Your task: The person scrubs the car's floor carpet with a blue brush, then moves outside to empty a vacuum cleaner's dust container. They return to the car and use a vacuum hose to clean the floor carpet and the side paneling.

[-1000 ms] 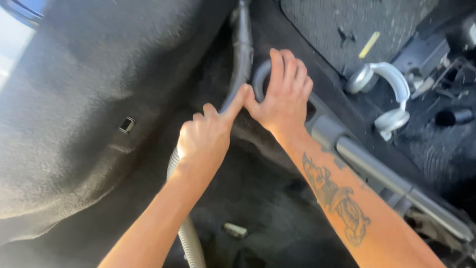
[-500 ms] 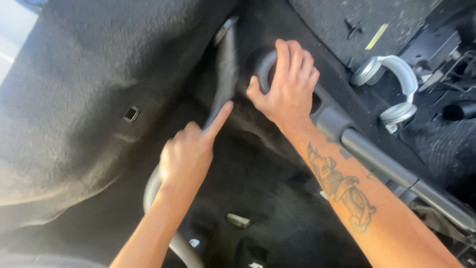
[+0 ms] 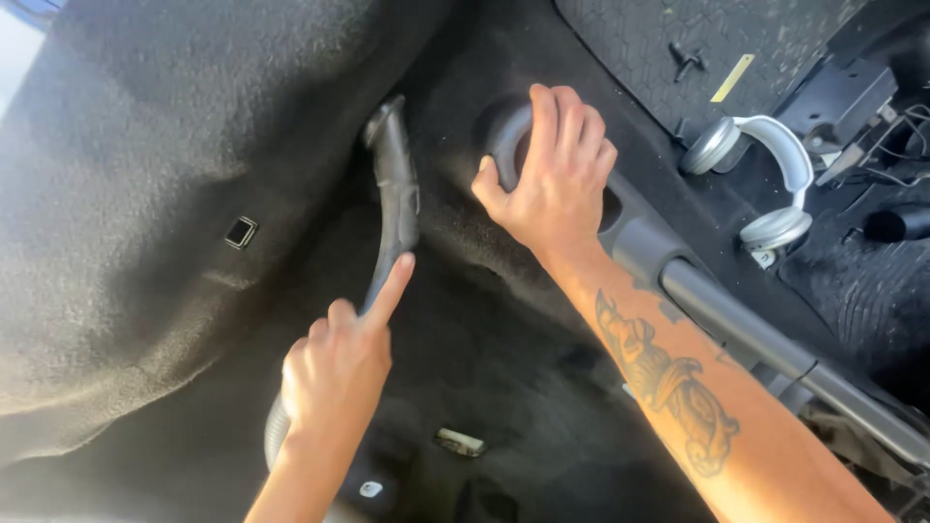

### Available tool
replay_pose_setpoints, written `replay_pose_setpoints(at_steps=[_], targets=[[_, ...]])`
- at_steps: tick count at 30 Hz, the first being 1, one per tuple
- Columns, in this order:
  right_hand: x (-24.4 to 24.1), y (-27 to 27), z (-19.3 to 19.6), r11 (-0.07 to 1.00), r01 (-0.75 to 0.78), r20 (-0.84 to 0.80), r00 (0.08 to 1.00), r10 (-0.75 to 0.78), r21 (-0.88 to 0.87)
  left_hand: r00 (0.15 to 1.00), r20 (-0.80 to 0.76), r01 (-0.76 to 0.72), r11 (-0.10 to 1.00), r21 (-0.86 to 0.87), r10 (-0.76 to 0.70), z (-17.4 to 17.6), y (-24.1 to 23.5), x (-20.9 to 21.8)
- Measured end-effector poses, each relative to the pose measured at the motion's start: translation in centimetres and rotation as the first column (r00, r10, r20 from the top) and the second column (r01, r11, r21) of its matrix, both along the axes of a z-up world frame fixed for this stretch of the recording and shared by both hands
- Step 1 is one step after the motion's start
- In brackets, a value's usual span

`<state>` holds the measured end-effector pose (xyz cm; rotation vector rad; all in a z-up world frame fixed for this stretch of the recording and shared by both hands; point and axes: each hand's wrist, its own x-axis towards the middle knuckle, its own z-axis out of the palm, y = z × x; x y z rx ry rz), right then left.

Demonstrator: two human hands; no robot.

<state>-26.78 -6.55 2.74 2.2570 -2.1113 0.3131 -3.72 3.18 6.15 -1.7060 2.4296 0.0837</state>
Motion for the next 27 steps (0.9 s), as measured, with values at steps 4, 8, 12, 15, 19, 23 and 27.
replay_pose_setpoints(at_steps=[4, 8, 12, 15, 19, 23, 27], targets=[[-0.3, 0.6, -0.6, 0.998, 0.026, 0.006, 1.000, -0.027, 0.060, 0.992, -0.128, -0.001, 0.999, -0.045, -0.005, -1.5, -5.7, -5.2], [0.0, 1.1, -0.2, 0.999, 0.001, 0.027, 1.000, -0.003, 0.052, 0.999, 0.006, 0.036, 0.994, -0.101, -0.035, -1.1, -1.7, -1.9], [-0.1, -0.1, -0.1, 1.000, -0.007, 0.033, 0.999, 0.007, -0.005, 1.000, 0.003, 0.011, 0.999, -0.030, -0.011, -0.1, -1.0, -0.4], [0.3, 1.3, -0.1, 0.999, -0.006, 0.074, 0.997, 0.002, 0.041, 0.998, -0.063, -0.002, 0.999, -0.045, -0.001, -2.2, -3.5, -4.0], [-0.2, 0.6, 0.0, 0.999, -0.009, 0.073, 0.997, 0.007, 0.033, 0.999, -0.044, -0.018, 0.999, -0.050, 0.016, -1.9, -2.8, -2.6], [-0.3, 0.0, 0.1, 1.000, -0.021, 0.081, 0.997, 0.019, 0.016, 0.999, 0.028, -0.024, 0.999, -0.047, 0.025, -0.7, 0.1, -0.1], [0.1, 0.4, -0.1, 1.000, 0.004, 0.028, 1.000, -0.005, 0.023, 0.994, -0.107, -0.026, 0.999, -0.039, 0.022, -1.9, -5.0, -4.8]])
